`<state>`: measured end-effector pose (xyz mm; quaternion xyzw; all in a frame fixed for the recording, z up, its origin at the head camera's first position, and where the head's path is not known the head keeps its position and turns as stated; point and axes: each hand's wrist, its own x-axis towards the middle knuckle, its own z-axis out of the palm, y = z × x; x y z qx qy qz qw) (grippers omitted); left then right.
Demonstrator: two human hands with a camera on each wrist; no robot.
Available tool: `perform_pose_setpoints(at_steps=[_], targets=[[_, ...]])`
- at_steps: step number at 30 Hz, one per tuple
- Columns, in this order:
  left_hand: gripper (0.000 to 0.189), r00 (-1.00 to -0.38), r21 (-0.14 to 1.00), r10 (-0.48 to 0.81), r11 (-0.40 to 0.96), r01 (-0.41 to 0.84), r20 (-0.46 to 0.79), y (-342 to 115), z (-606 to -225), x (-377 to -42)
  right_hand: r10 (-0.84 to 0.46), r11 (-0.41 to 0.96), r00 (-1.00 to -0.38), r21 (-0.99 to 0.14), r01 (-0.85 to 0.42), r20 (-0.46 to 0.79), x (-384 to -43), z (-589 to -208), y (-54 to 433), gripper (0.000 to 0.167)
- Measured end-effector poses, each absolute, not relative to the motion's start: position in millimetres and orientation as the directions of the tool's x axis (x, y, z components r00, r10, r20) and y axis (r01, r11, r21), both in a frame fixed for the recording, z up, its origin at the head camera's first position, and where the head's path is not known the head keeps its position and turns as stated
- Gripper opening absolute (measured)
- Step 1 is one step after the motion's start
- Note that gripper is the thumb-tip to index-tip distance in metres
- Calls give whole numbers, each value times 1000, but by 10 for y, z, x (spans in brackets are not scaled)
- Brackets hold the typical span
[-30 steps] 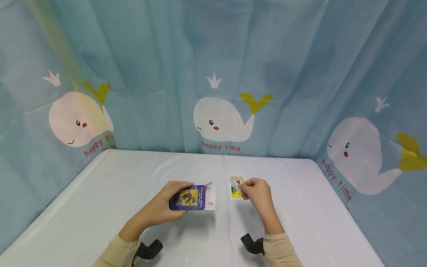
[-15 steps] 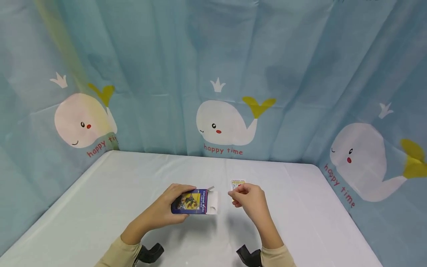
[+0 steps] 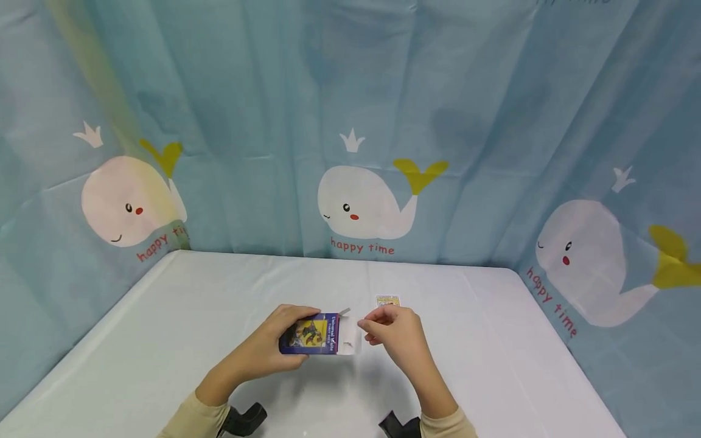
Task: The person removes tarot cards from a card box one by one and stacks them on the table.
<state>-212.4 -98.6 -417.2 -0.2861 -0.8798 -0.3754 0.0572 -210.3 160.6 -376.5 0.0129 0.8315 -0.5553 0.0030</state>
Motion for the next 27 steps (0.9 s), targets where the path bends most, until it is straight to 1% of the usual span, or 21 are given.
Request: perform_pose_setpoints(at_steps=[8,20,27], targets=[[73,-832,631,458,554,543,314,-987,-4169,-2098,-43,369,-999,-930,-5,-11,-2102,-3827,1504,13],[74,-820,627,470,542,560,326,-965,-4168,-2115,-51,344,-999,-939,-3,-16,-2153,-3930,1458,17],[73,-821,633,475,538,556,317,-953,-4176,-2105,-27,374,-999,-927,12,-24,-2148,-3965,1409,17]])
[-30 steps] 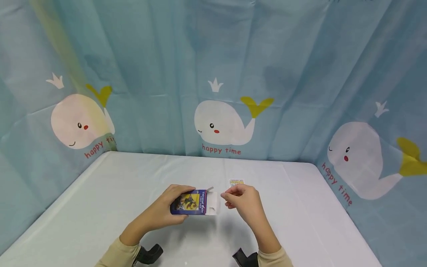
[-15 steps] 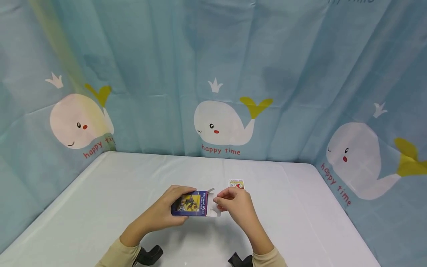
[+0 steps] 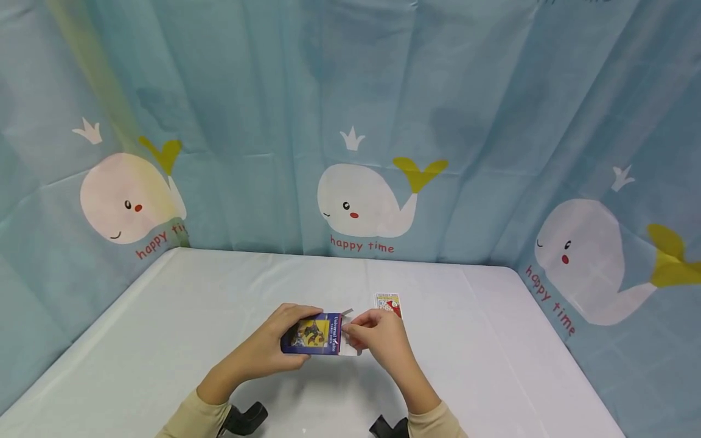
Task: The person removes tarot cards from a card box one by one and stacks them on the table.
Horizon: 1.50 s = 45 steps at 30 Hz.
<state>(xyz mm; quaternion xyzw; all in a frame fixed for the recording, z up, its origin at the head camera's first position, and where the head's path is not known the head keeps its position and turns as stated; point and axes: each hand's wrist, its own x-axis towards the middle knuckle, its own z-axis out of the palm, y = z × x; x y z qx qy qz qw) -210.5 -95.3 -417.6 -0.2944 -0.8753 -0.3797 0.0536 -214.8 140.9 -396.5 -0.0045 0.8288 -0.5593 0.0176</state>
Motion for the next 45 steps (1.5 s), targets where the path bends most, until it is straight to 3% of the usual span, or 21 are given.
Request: perform_pose_setpoints(at_steps=[17,32,45], targets=[[72,-812,635,486,525,567,323,-924,-4162,-2111,-17,411,-1000,-912,4,-13,-2179,-4015,1380,13],[72,-827,646,480,538,542,293,-922,-4155,-2096,-49,398,-997,-917,40,-65,-2187,-3906,1556,27],[73,-833,630,461,558,541,307,-978,-4154,-2106,-34,469,-998,-882,37,-60,-2209,-3824,1714,21]])
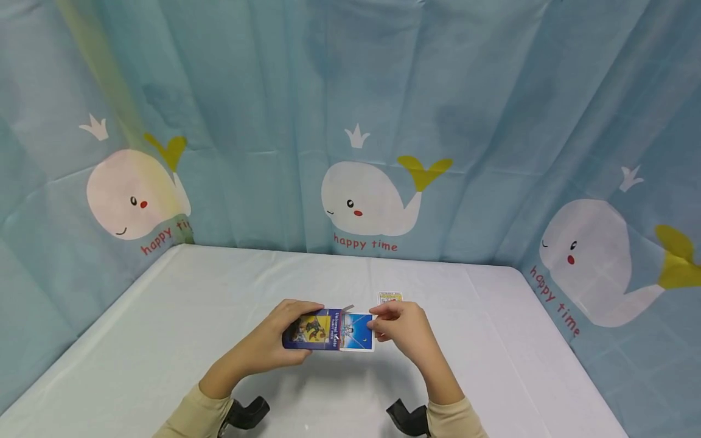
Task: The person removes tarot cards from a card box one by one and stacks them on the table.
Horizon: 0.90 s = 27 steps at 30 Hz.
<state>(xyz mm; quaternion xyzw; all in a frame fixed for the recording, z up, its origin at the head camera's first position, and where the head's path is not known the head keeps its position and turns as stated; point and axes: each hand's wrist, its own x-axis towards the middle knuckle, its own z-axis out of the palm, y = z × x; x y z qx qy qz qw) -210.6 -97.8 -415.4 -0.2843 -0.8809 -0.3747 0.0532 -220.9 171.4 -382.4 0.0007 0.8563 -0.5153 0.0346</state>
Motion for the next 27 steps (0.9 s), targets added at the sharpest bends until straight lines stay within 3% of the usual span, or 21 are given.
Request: perform_pose_setpoints(at_steps=[27], targets=[[71,-819,614,479,555,561,315,-1034,-4141,-2148,-119,561,-991,-828,-12,-66,-2278,-3692,2166,21]])
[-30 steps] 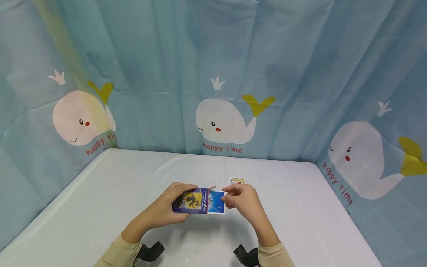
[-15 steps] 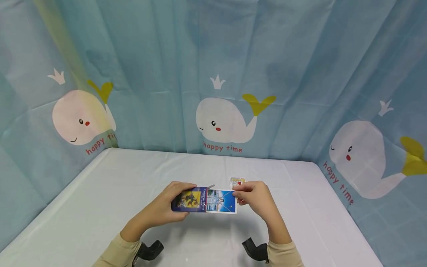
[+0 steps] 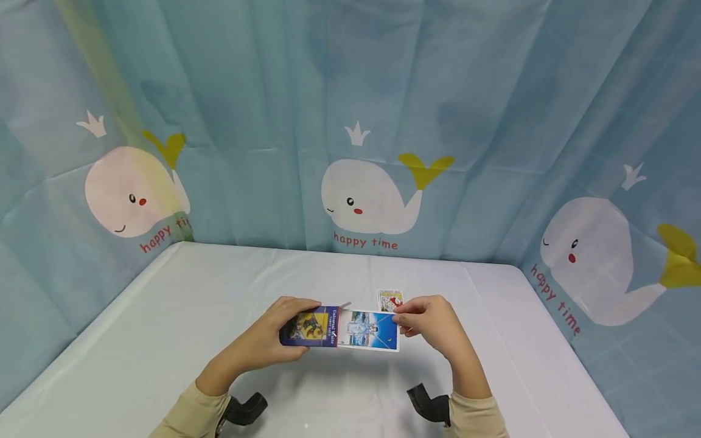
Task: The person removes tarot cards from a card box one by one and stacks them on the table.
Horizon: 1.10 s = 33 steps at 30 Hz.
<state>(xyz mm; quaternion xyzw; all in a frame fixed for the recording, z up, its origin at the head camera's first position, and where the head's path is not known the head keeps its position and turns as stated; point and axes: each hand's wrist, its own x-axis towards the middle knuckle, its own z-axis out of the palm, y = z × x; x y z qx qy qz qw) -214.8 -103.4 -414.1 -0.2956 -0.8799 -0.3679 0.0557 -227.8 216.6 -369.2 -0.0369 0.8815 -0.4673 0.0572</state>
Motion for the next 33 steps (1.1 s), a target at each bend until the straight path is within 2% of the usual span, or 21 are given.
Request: perform_pose_setpoints(at_steps=[10,19,33], targets=[[72,-833,613,453,572,545,318,-1049,-4151,-2146,-113,567,-992,-824,-12,-63,-2274,-3648,2284,21],[73,-826,614,458,561,555,328,-1050,-4124,-2164,-116,492,-987,-869,41,-112,-2291,-3625,2367,27],[72,-825,620,466,555,554,321,-1055,-4102,-2155,-78,456,-986,-885,94,-144,-2339,-3689,2415,24]])
